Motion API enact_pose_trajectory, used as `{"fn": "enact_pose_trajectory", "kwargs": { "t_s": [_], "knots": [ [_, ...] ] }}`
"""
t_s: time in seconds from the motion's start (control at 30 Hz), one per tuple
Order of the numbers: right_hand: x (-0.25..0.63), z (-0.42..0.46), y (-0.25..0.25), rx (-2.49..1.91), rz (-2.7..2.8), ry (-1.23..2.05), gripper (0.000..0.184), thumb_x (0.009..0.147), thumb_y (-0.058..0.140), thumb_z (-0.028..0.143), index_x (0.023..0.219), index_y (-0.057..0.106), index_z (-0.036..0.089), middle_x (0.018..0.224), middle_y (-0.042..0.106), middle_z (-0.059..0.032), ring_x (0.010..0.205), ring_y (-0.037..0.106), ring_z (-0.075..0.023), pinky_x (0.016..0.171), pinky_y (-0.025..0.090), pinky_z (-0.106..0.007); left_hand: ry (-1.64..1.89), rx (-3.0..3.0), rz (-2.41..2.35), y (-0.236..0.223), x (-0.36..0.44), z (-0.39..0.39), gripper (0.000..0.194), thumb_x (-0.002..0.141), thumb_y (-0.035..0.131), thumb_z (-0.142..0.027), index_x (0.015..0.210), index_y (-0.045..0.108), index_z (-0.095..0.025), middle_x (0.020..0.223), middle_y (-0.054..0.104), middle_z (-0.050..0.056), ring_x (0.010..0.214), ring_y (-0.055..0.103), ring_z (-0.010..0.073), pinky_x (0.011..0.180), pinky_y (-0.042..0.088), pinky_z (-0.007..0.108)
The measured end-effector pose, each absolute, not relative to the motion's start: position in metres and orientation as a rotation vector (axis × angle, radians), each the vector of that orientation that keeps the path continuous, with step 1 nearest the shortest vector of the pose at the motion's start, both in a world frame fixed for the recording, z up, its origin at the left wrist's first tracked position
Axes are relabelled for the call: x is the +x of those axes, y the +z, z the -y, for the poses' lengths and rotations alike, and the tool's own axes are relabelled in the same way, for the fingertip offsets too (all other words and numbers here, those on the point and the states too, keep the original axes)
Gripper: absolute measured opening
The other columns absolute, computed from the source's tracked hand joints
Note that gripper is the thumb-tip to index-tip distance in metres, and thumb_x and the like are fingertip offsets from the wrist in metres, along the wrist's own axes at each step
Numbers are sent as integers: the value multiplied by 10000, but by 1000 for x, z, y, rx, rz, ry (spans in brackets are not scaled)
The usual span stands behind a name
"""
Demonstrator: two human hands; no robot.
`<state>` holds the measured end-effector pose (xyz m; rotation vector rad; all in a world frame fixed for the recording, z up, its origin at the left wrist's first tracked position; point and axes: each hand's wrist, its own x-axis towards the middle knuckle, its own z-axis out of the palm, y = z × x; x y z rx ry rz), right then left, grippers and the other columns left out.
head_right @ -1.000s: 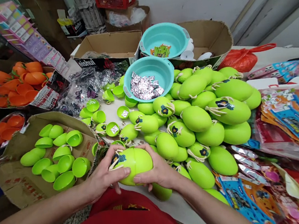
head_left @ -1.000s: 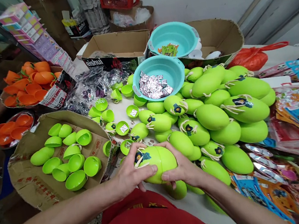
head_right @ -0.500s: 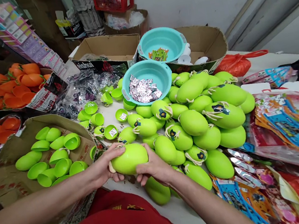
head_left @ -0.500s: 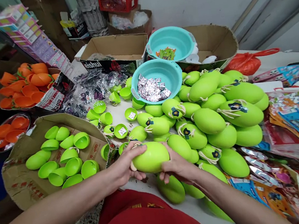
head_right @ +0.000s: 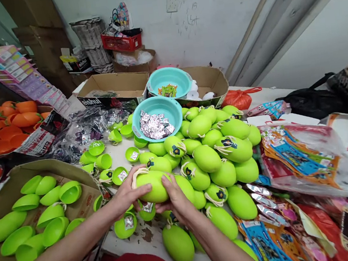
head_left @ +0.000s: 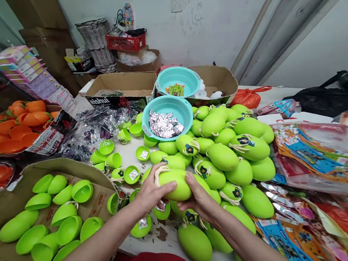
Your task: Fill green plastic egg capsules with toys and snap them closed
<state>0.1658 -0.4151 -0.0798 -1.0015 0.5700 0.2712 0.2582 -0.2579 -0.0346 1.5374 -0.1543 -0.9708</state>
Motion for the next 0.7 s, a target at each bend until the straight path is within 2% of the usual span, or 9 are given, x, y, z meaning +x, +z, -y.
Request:
{"fn": "enact_pose_trajectory", "kwargs": {
  "t_s": [0.07, 0.13, 0.23, 0.3, 0.37, 0.43, 0.5, 0.6, 0.7],
  "knots": [
    [165, 419, -78, -1009, -546, 325, 764, 780, 523, 782, 1304, 343, 256, 823, 660, -45, 496, 629, -136, 418, 510, -222, -989, 1546, 78, -40, 262, 262, 656, 748, 705, -589, 1261, 462, -261, 891, 615, 32, 404, 553, 93, 318, 413, 167],
    [161, 418, -76, -1087, -497, 318, 810, 760, 603, 740, 1345, 282, 281, 898, 660, -57, 528, 651, -154, 401, 499, -223, -1050, 1499, -39, -45, 260, 265, 629, 774, 646, -629, 1225, 474, -226, 789, 598, 18, 356, 520, 95, 294, 380, 170],
    [152, 412, -69, -1248, -473, 248, 864, 728, 694, 653, 1354, 246, 262, 820, 640, -32, 457, 591, -160, 341, 439, -238, -1017, 1430, -151, -41, 246, 267, 644, 752, 663, -621, 1220, 466, -226, 818, 586, 20, 414, 546, 106, 304, 397, 174],
    [144, 406, -61, -1281, -480, 177, 888, 707, 689, 662, 1349, 237, 245, 760, 618, -16, 405, 535, -152, 318, 393, -246, -940, 1429, -168, -30, 235, 268, 646, 740, 670, -606, 1230, 456, -243, 856, 577, 16, 439, 530, 96, 299, 386, 170],
    [136, 403, -52, -1245, -463, 97, 919, 671, 706, 664, 1339, 219, 262, 855, 633, -47, 415, 527, -145, 328, 383, -254, -893, 1482, -100, -15, 227, 266, 637, 734, 675, -596, 1231, 458, -262, 879, 572, 10, 462, 514, 95, 294, 355, 164],
    [130, 402, -43, -1193, -423, 43, 927, 624, 760, 629, 1303, 228, 286, 1026, 626, -91, 490, 576, -159, 372, 427, -273, -868, 1531, 49, -2, 224, 263, 613, 716, 702, -571, 1199, 486, -261, 926, 584, 16, 579, 562, 127, 383, 434, 181],
    [127, 403, -35, -1153, -363, 10, 912, 578, 821, 562, 1249, 260, 304, 1132, 599, -102, 654, 652, -215, 489, 517, -316, -806, 1552, 214, 7, 227, 259, 588, 694, 728, -546, 1154, 522, -245, 1001, 596, 31, 764, 600, 178, 574, 532, 227],
    [127, 409, -25, -1091, -312, -40, 936, 520, 872, 508, 1218, 276, 322, 1190, 582, -92, 958, 663, -307, 732, 569, -396, -741, 1570, 381, 12, 235, 261, 615, 666, 741, -546, 1156, 542, -233, 1076, 591, 46, 920, 585, 236, 752, 543, 289],
    [137, 425, -22, -1130, -365, 10, 932, 530, 849, 544, 1248, 309, 300, 1152, 595, -98, 940, 658, -324, 668, 565, -392, -779, 1657, 492, 9, 250, 276, 637, 694, 721, -563, 1197, 526, -224, 1091, 601, 62, 946, 588, 257, 789, 529, 316]
  ]
}}
